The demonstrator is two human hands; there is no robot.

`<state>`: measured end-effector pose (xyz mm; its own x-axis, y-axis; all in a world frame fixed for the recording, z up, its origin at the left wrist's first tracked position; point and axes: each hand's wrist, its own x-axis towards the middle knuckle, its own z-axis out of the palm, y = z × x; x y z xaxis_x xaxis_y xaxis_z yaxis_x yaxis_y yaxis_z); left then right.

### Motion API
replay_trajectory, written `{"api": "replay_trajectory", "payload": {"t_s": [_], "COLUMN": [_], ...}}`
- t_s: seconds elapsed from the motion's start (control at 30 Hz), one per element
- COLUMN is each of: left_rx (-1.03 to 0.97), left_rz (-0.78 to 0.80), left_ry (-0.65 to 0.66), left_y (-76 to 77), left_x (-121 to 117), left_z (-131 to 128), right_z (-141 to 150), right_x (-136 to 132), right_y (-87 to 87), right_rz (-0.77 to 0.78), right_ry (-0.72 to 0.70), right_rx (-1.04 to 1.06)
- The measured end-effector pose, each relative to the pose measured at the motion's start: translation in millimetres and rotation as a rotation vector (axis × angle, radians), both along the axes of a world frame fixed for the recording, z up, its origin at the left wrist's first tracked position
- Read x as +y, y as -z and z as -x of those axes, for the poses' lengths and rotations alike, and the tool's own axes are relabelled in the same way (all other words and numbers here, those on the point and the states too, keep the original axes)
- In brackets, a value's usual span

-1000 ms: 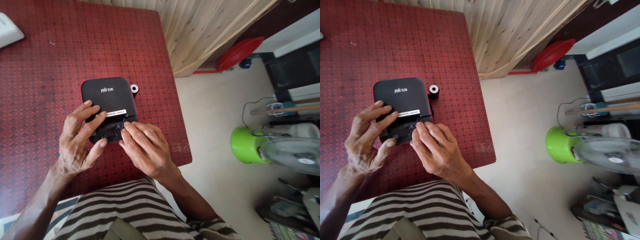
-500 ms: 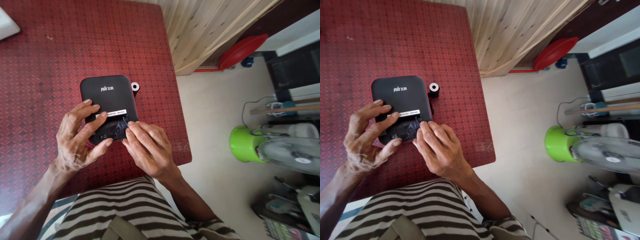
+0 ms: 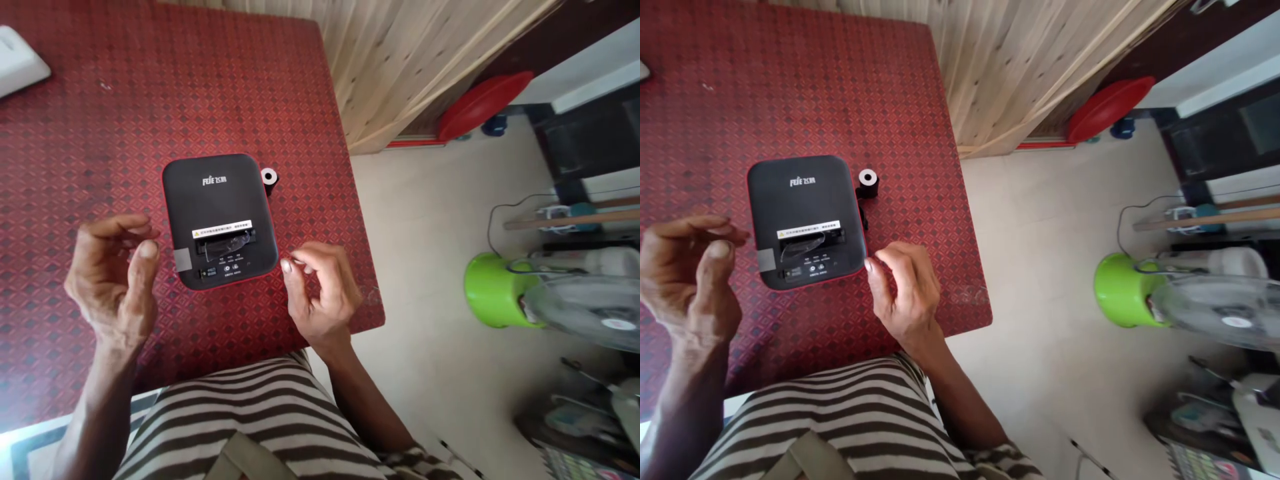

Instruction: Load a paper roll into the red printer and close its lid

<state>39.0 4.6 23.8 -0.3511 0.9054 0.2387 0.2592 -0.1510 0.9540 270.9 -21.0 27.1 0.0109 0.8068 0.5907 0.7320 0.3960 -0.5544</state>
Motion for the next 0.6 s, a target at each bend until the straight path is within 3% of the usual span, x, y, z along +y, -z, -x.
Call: {"api": "replay_trajectory", "payload": {"t_s": [0.2,0.6], "left_rx": [-0.357,-0.243], "left_rz": [0.188,0.298], "left_ry": [0.054,0.119], "left_y": [7.1,6.2], "left_x": [-3.5,-11.3], "left_z": [-8.3,-9.2], "right_z": [5.1,0.6], "right_x": [-0.9,0.7], "right_y": [13.2,16.1], "right_rz": [0.196,0.23], "right_ry": [-0.062,-0.136], "right_rx": [0.134,0.097]}}
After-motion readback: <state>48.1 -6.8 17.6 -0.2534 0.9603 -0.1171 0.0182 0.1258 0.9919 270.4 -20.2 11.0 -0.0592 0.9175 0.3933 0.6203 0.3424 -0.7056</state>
